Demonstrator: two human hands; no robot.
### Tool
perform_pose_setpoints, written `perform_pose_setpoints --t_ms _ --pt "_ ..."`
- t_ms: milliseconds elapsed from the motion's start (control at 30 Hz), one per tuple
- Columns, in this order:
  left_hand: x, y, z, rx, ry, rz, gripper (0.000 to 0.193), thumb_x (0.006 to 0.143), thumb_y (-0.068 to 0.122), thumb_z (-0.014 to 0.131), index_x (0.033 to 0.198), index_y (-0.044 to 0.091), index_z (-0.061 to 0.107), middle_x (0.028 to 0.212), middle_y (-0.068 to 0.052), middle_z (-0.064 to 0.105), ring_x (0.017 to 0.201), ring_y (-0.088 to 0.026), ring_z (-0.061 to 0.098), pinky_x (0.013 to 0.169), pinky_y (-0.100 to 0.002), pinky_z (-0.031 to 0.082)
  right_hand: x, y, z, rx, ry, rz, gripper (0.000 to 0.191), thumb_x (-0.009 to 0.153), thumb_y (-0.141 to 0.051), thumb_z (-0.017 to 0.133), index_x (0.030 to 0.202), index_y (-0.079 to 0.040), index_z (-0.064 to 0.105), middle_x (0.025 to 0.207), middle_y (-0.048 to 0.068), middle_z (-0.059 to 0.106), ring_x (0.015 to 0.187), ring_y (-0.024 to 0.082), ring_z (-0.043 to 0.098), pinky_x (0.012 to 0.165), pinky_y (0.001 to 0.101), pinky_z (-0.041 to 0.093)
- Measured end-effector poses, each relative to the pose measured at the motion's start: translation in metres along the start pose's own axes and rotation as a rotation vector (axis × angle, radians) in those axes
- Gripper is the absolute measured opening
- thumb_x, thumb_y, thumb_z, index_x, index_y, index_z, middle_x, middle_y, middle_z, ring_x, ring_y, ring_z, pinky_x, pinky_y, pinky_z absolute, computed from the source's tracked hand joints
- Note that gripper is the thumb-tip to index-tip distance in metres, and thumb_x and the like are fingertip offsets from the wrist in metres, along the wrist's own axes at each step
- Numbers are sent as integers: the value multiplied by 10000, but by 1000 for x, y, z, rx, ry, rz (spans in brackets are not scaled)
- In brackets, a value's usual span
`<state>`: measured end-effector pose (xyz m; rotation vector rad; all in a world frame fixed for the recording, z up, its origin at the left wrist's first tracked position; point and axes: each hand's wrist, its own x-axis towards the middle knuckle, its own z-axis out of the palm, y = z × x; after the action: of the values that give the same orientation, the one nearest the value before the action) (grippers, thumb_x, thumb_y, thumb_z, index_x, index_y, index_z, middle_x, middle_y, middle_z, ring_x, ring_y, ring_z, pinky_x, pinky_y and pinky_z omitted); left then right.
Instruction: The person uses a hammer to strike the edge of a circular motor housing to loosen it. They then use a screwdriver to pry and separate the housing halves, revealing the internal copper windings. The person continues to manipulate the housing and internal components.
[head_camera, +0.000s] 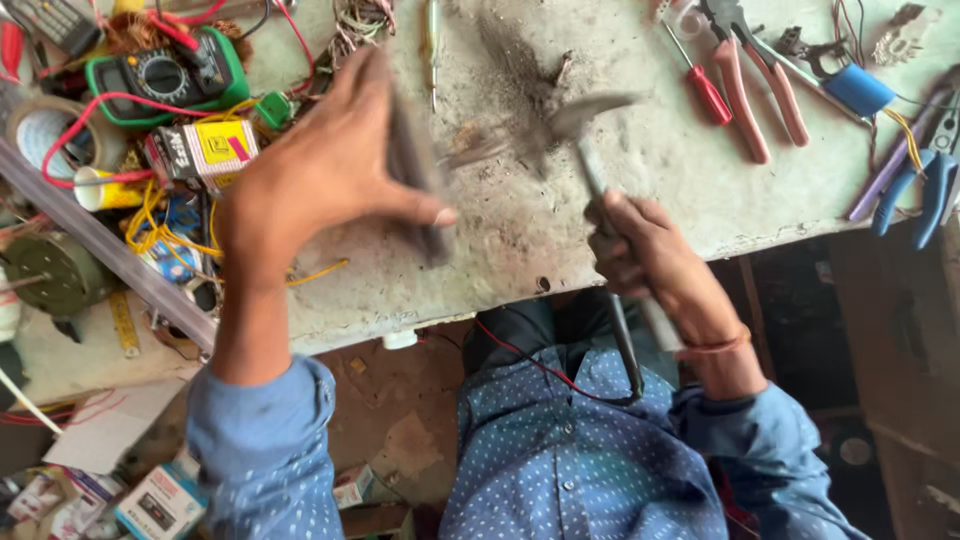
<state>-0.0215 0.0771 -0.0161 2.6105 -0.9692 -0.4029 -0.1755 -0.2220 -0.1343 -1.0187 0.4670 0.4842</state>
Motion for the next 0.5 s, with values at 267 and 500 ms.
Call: perform_pose_setpoints --t_ms 267,500 --pt "-24 -22 -7 28 126 -64 1454 605 695 908 1509 -200 202 1529 -424 296 1445 -518 346 1190 -462 328 4 -18 12 9 4 -93 333 1065 -432 462 861 -169 471 611 -93 336 438 13 279 342 208 202" --pt "-19 -22 1 43 165 -10 1353 728 735 869 1542 -149 246 1545 -418 316 1465 -528 348 1210 -479 328 8 -1 -14 -1038 390 -485 311 1095 -323 568 1010 -25 593 668 106 617 525 190 572 474 346 426"
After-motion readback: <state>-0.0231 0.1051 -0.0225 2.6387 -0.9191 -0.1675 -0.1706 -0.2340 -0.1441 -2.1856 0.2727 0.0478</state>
